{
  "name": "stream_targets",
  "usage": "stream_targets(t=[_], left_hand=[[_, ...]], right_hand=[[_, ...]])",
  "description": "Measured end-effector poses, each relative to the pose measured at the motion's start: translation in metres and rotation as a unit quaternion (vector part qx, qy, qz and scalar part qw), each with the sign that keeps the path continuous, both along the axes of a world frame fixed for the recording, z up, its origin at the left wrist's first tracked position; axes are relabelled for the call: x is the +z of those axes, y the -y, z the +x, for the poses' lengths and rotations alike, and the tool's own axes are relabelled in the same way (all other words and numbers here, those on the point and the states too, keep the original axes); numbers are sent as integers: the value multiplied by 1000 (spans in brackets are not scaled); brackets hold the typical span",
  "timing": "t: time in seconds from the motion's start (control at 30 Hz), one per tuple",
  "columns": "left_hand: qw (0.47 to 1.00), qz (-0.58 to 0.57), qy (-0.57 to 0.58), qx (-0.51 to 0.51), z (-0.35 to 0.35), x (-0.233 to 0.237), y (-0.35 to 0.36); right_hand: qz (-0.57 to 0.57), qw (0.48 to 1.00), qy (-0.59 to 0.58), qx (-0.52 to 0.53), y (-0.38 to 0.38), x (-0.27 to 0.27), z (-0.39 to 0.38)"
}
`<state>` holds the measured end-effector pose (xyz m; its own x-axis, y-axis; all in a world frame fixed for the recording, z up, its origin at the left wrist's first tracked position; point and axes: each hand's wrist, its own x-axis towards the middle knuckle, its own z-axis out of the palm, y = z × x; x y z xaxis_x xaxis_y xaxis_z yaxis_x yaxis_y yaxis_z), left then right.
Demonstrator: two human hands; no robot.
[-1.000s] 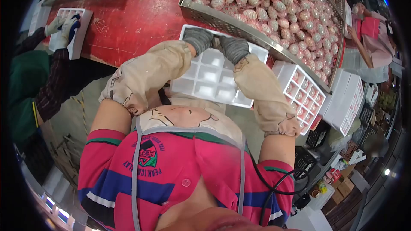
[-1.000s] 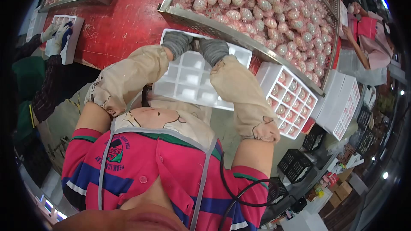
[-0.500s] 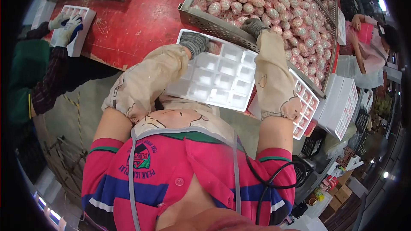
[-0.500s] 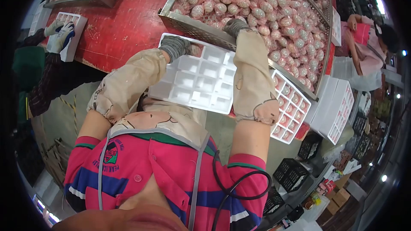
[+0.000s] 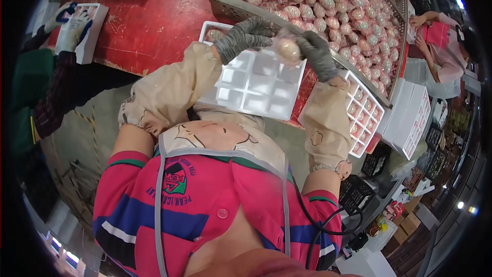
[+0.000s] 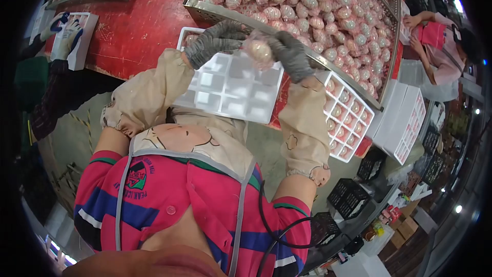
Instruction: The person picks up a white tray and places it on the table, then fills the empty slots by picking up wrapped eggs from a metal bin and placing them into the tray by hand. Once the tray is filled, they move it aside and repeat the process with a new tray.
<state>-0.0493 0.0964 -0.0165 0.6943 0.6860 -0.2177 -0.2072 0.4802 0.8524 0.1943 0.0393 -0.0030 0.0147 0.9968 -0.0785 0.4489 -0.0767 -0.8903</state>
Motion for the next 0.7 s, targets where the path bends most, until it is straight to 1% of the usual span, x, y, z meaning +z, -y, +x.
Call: stream_targets(t=[0.03, 0.07, 0.1, 0.13, 0.17, 0.23, 0.27, 0.3, 0.33, 0.37, 0.4, 0.43, 0.47, 0.5, 0.53, 0.6, 0.63, 0.7], left_hand=[[1000, -1, -2, -4, 7, -15, 1], [995, 93, -29, -8, 16, -40, 2], [981, 187, -54, -12, 24, -43, 3], [970, 207, -123, -32, 30, -47, 6], [970, 207, -123, -35, 31, -49, 10], [906, 321, -277, 12, 31, -53, 14], [907, 323, -267, 38, 30, -45, 16], [908, 322, -267, 38, 30, -50, 15], [866, 397, -302, 34, 29, -58, 16], [817, 470, -333, 27, 28, -55, 18], [801, 491, -343, 26, 30, -52, 19], [801, 490, -342, 25, 28, -48, 16], [768, 505, -393, 4, 26, -39, 12], [733, 516, -443, -18, 25, -36, 12], [734, 512, -445, -19, 24, -41, 11], [794, 440, -419, -37, 25, -48, 4], [794, 438, -419, -37, 26, -50, 1], [805, 372, -448, -115, 28, -45, -6]], right_hand=[[-122, 992, 32, 5, 1, -4, -8], [-122, 992, 30, 1, -1, -12, -16], [-28, 991, 127, 23, -3, -23, -22], [67, 972, 221, 47, -3, -32, -26], [66, 972, 221, 44, 1, -36, -31], [125, 950, 287, -6, 12, -39, -36], [108, 948, 296, -38, 22, -23, -40], [107, 948, 296, -37, 28, -23, -40], [112, 936, 334, -12, 34, -26, -37], [117, 921, 371, 11, 38, -31, -34], [164, 893, 416, 42, 34, -37, -32], [163, 893, 417, 41, 31, -43, -30], [57, 921, 383, 49, 25, -41, -32], [-51, 936, 344, 58, 22, -39, -34], [-54, 936, 343, 61, 21, -35, -36], [-41, 900, 424, 97, 16, -26, -40], [-42, 899, 424, 98, 16, -26, -39], [30, 894, 432, 119, 11, -24, -38]])
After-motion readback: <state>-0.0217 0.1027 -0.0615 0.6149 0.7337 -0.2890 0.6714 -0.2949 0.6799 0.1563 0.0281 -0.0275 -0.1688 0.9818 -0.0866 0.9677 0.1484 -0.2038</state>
